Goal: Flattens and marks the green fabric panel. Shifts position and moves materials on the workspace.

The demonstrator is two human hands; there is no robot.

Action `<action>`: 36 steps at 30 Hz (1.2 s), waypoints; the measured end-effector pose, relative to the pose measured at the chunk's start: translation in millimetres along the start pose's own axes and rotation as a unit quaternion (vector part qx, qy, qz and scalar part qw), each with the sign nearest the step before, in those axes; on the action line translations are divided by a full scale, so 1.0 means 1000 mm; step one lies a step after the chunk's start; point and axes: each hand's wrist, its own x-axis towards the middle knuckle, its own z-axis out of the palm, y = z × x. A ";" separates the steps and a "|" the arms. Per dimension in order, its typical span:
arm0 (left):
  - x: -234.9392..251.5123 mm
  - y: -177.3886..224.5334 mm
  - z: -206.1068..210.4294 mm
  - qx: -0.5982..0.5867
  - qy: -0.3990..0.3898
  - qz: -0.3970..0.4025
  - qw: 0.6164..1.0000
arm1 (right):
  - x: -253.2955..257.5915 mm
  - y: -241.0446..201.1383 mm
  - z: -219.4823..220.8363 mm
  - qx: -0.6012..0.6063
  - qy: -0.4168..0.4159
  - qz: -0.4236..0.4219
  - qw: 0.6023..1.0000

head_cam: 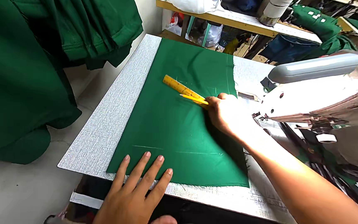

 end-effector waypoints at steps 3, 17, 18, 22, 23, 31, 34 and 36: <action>0.008 -0.006 -0.001 0.019 0.050 0.009 0.999 | -0.016 -0.002 -0.004 -0.019 0.040 -0.021 0.999; 0.039 -0.063 -0.012 -0.075 0.059 0.119 0.988 | -0.204 0.102 -0.020 0.020 0.030 0.101 0.994; 0.040 -0.063 -0.013 -0.076 0.058 0.121 0.988 | -0.203 0.104 -0.017 0.000 0.051 0.113 0.992; 0.057 -0.062 -0.018 -0.058 0.070 0.077 0.993 | -0.180 0.079 -0.023 -0.028 0.115 0.098 0.988; 0.067 -0.062 -0.019 -0.042 0.064 0.058 0.995 | -0.169 0.065 -0.025 -0.018 0.129 0.073 0.989; 0.149 -0.093 -0.004 0.068 -0.070 -0.010 0.995 | -0.075 0.023 0.019 0.001 0.107 -0.051 0.993; 0.150 -0.094 -0.006 0.081 -0.123 -0.033 0.989 | -0.075 0.021 0.024 0.001 0.073 -0.030 0.997; 0.157 -0.094 -0.013 0.080 -0.135 -0.040 0.987 | -0.078 0.019 0.022 0.005 0.067 -0.026 0.997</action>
